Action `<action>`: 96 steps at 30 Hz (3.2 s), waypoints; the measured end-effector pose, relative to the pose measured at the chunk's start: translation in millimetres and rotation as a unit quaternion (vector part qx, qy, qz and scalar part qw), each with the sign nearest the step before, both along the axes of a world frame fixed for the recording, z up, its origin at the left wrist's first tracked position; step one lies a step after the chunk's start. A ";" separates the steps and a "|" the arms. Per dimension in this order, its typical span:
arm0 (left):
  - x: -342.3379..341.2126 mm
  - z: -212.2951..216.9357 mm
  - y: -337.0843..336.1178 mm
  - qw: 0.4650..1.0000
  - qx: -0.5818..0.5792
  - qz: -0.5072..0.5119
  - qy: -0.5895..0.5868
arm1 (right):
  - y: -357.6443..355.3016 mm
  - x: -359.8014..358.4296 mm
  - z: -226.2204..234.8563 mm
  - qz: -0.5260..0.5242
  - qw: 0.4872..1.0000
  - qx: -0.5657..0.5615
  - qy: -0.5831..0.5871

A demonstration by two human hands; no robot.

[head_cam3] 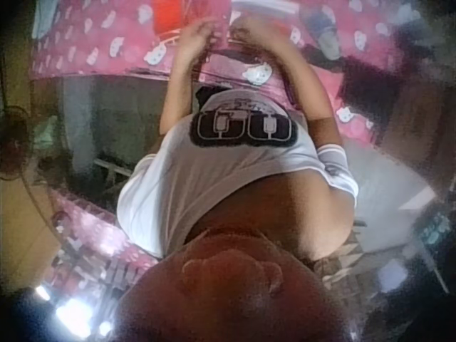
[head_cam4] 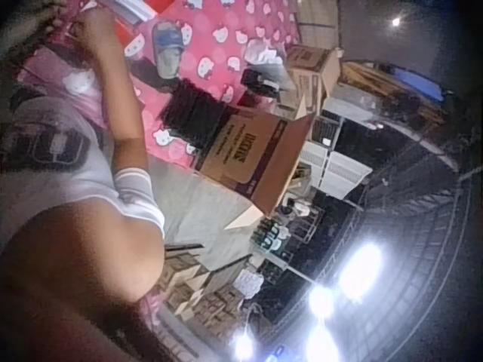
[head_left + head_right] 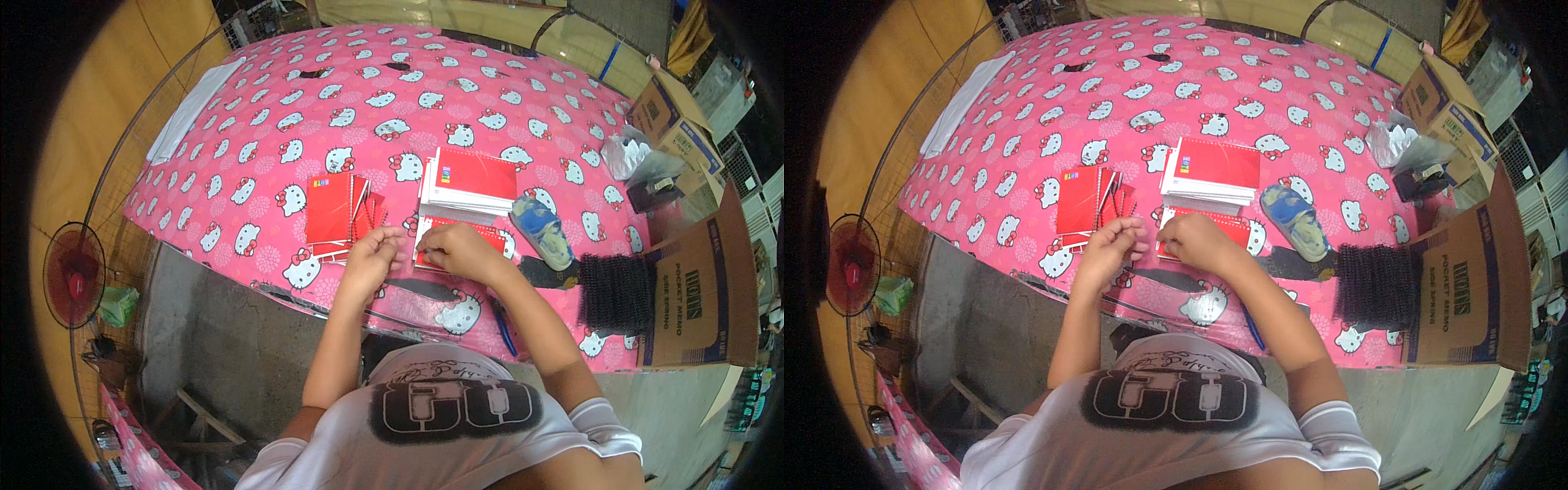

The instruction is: The person assembles notebooks by sliding a spiral binding onto a stack of pages and a red cover, then uses a tool to trim the binding.

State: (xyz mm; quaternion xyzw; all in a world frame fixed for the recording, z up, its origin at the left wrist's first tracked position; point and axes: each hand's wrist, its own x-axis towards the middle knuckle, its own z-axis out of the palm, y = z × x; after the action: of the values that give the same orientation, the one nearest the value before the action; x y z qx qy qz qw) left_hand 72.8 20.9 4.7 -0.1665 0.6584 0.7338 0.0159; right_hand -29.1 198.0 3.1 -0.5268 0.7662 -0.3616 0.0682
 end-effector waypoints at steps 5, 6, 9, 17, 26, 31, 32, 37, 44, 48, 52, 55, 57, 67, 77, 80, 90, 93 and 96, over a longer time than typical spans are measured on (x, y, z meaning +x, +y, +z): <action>-3.4 24.2 25.6 0.991 0.119 -0.013 -0.060 | 22.2 58.8 29.7 -0.140 0.988 0.006 0.067; -4.1 13.9 30.8 0.991 0.128 -0.037 -0.032 | 26.5 73.9 24.2 -0.108 0.990 0.002 0.085; -2.8 -9.7 42.7 0.991 0.068 -0.006 0.118 | 43.7 79.7 22.2 -0.167 0.974 -0.068 0.139; -24.7 6.3 54.8 0.858 -0.373 -0.048 0.349 | 70.9 28.6 -30.6 -0.267 0.901 -0.183 -0.288; -23.9 17.7 76.5 0.816 -0.485 -0.011 0.315 | 61.1 33.4 -46.0 -0.326 0.913 -0.195 -0.146; -31.0 5.3 82.1 0.829 -0.465 -0.030 0.311 | 93.4 42.9 -17.3 -0.366 0.927 -0.057 0.061; -32.6 9.8 84.1 0.809 -0.475 -0.001 0.346 | 125.9 31.6 -24.4 -0.425 0.899 -0.062 0.089; -36.6 13.4 87.9 0.824 -0.470 -0.026 0.316 | 232.4 8.2 -38.1 -0.649 0.716 0.246 0.078; -34.8 10.5 85.4 0.827 -0.467 -0.026 0.311 | 244.1 2.7 -21.0 -0.645 0.744 0.174 -0.017; -35.9 13.7 93.2 0.827 -0.463 -0.042 0.316 | 215.9 18.7 -17.2 -0.554 0.820 0.018 0.141; -36.6 13.5 93.4 0.828 -0.461 -0.039 0.316 | 145.4 47.0 5.4 -0.348 0.930 -0.118 -0.010; -35.2 14.0 93.0 0.829 -0.451 -0.034 0.328 | 119.4 49.1 22.5 -0.358 0.921 -0.144 -0.046; -34.7 13.0 94.3 0.827 -0.448 -0.027 0.338 | 117.3 45.4 20.6 -0.365 0.919 -0.145 -0.026; -34.8 7.6 96.6 0.833 -0.440 -0.010 0.336 | 118.5 31.3 32.0 -0.279 0.953 -0.096 -0.071; -35.5 8.1 95.1 0.841 -0.434 -0.027 0.323 | 101.2 44.7 38.4 -0.325 0.944 -0.036 0.034; -34.7 9.4 93.4 0.809 -0.474 -0.025 0.346 | 99.1 46.0 34.7 -0.334 0.941 -0.006 0.054; -33.6 10.2 94.5 0.820 -0.460 -0.023 0.339 | 87.6 46.8 36.8 -0.342 0.935 -0.042 0.083; -33.8 8.9 94.3 0.817 -0.462 -0.023 0.343 | 86.5 49.1 41.6 -0.350 0.931 -0.043 0.091; -32.4 6.6 90.6 0.816 -0.462 -0.031 0.348 | 85.0 47.8 38.4 -0.347 0.934 0.007 0.088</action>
State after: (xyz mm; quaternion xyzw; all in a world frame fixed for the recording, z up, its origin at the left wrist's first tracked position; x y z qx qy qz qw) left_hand 40.4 111.5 11.3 0.1325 0.8864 0.3519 -0.2699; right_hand 18.7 283.0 41.5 -0.2577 0.9066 -0.3098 -0.1256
